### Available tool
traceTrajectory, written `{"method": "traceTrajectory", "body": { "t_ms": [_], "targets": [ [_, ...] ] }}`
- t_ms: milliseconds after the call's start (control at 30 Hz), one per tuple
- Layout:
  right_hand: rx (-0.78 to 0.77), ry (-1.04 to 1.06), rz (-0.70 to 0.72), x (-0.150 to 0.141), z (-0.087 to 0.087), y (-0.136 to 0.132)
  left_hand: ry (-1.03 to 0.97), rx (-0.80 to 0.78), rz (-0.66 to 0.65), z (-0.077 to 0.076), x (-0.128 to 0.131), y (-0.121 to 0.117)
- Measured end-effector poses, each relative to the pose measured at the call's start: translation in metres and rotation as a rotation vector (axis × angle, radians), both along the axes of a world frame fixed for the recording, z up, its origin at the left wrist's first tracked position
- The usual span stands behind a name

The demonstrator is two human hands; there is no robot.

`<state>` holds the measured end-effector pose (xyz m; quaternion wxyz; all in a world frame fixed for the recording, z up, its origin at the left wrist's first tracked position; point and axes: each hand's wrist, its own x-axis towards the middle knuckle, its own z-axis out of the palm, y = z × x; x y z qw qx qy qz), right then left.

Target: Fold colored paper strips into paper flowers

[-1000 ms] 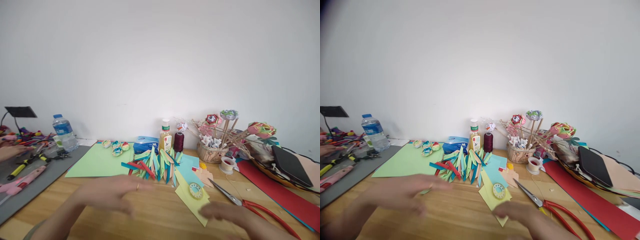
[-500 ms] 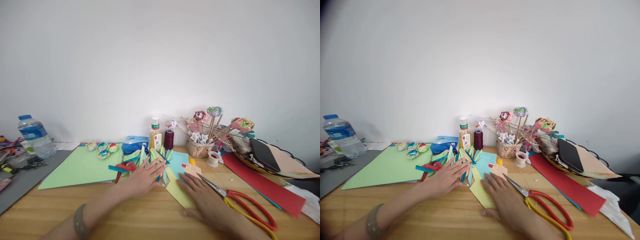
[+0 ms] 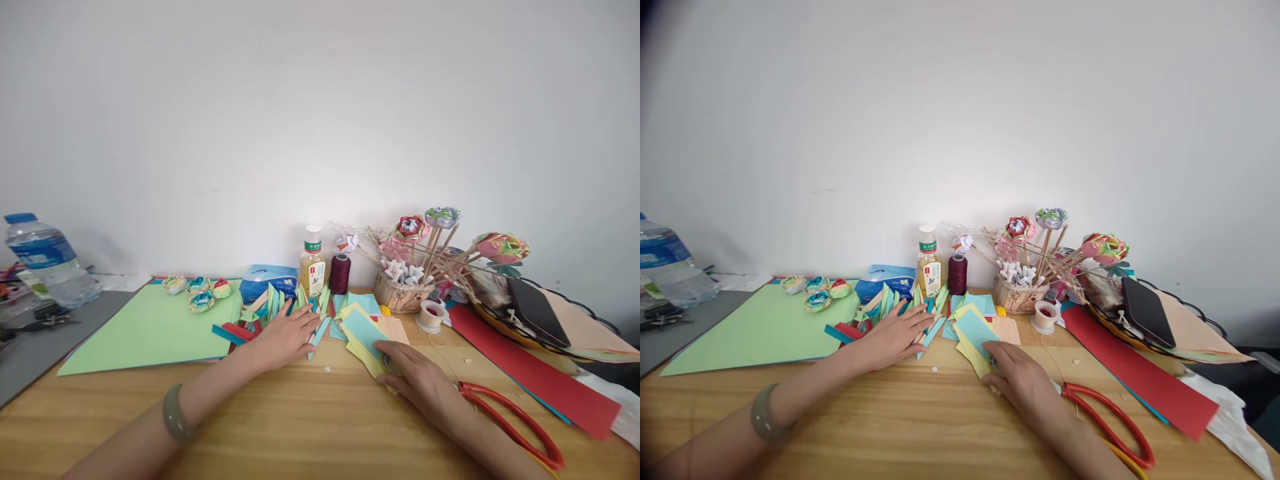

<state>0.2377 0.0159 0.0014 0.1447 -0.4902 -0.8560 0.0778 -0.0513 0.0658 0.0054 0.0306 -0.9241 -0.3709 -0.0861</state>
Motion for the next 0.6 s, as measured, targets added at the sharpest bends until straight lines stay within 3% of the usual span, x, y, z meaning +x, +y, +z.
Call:
{"method": "traceTrajectory", "body": {
  "t_ms": [167, 367, 533, 600],
  "targets": [
    [0.021, 0.008, 0.035, 0.002, -0.005, -0.004, -0.061, 0.064, 0.000, 0.006, 0.014, 0.006],
    [0.130, 0.078, -0.087, 0.008, -0.003, -0.003, -0.022, 0.100, -0.069, 0.001, 0.047, 0.035],
    [0.191, 0.031, -0.231, 0.046, 0.006, 0.000, -0.033, 0.111, 0.018, -0.004, 0.037, 0.032],
    [0.190, 0.038, -0.220, 0.059, 0.009, 0.003, -0.037, 0.115, 0.051, -0.003, 0.032, 0.027]
  ]
}}
